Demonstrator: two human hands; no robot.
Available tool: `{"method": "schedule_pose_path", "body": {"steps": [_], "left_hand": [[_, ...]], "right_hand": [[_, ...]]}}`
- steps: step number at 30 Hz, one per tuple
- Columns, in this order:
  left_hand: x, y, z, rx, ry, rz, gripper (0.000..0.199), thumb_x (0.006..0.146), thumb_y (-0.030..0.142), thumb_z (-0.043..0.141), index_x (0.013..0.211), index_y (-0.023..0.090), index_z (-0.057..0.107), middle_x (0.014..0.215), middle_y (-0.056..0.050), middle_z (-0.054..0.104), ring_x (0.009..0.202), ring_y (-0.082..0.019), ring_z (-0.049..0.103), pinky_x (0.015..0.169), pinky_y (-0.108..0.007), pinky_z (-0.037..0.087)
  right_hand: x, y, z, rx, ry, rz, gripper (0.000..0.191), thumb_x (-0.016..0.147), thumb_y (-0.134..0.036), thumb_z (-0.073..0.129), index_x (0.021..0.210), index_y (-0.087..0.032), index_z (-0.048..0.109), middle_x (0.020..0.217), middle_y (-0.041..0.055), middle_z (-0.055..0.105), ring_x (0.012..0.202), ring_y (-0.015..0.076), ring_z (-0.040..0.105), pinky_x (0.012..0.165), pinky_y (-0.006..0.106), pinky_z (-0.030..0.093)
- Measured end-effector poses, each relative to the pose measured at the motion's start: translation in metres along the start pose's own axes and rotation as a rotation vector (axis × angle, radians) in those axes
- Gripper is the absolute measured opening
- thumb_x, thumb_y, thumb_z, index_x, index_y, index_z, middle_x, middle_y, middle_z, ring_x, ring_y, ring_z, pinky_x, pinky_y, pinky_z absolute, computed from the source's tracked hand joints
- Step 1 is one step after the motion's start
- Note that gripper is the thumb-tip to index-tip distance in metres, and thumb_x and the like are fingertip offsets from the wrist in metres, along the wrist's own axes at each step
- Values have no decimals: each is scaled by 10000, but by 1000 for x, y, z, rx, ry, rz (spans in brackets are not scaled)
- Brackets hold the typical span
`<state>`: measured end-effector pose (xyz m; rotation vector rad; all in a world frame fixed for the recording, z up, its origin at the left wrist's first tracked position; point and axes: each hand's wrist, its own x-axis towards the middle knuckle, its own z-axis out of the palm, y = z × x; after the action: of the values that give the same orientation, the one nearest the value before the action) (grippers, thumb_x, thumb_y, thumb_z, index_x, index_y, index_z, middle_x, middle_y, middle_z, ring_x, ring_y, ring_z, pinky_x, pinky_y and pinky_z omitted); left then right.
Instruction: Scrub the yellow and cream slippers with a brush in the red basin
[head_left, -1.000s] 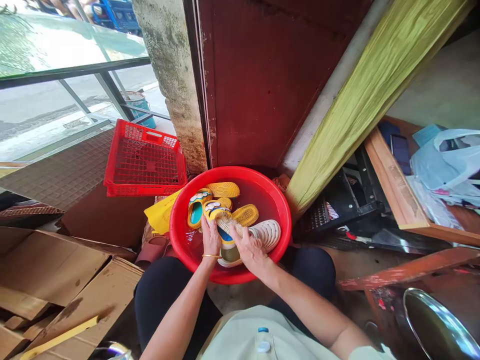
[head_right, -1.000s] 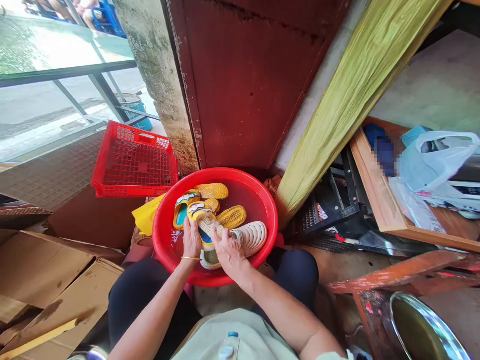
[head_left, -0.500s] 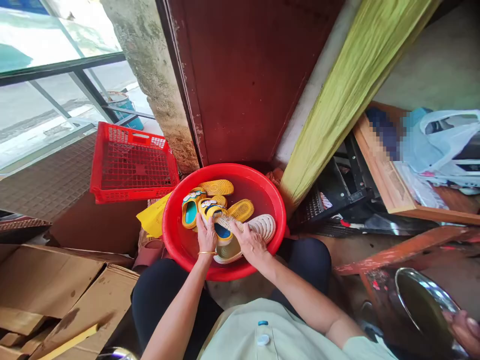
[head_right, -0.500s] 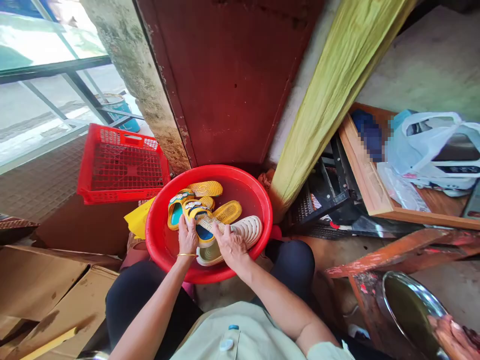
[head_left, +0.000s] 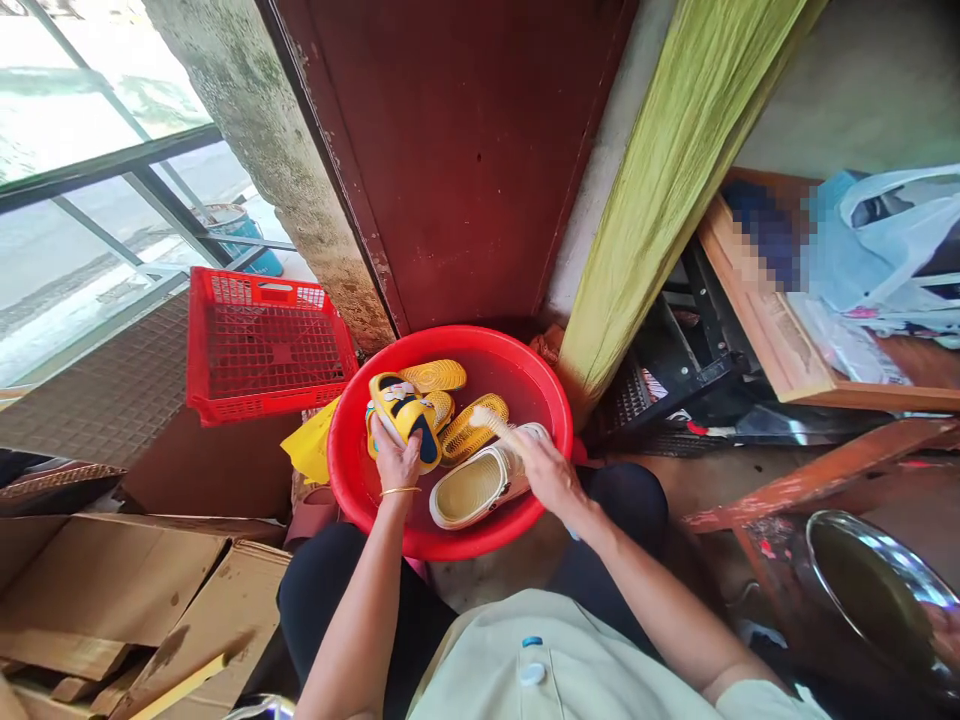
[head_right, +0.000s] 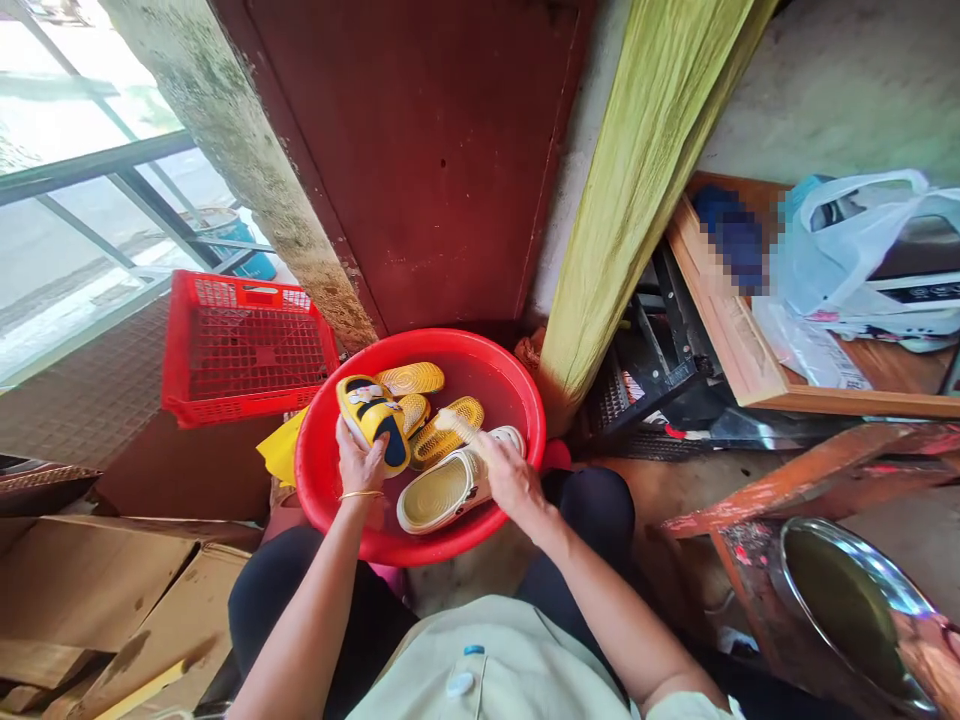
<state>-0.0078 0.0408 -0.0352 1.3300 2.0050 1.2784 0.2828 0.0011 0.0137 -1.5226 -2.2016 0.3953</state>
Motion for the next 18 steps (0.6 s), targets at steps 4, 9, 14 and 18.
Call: {"method": "schedule_pose_path", "body": {"steps": [4,9,14,18], "left_hand": [[13,2,0,330,-46,67,749,835,208,560,1552,148,351,1464,-218,528,1349,-384,502,1127,-551,372],[18,12,0,509,92,129,580,871,251,549,1435,123,501,1499,-227,482,1376,-405,449,1130,-595,323],[-27,26,8,192,-383,314,410,970,443,469,1241,166,603,1073,-130,711,989,-249,686,917,-385,536],[-76,28,20,290,-697,464,484,917,599,531,1133,189,671,1185,-147,661,972,-250,694,851,-383,566]], "right_hand": [[11,33,5,170,109,142,549,921,-150,442,1461,-220,515,1337,104,649,1231,217,602,1057,381,499],[-4,59,12,313,138,238,544,870,-199,498,1410,-184,555,1328,110,667,1202,223,633,1062,384,488],[-9,74,14,403,213,375,531,872,-245,511,1396,-178,569,1117,89,746,1020,244,699,907,399,567],[-7,73,18,380,172,368,532,887,-238,507,1414,-188,552,1223,93,718,1101,234,677,983,396,537]]}}
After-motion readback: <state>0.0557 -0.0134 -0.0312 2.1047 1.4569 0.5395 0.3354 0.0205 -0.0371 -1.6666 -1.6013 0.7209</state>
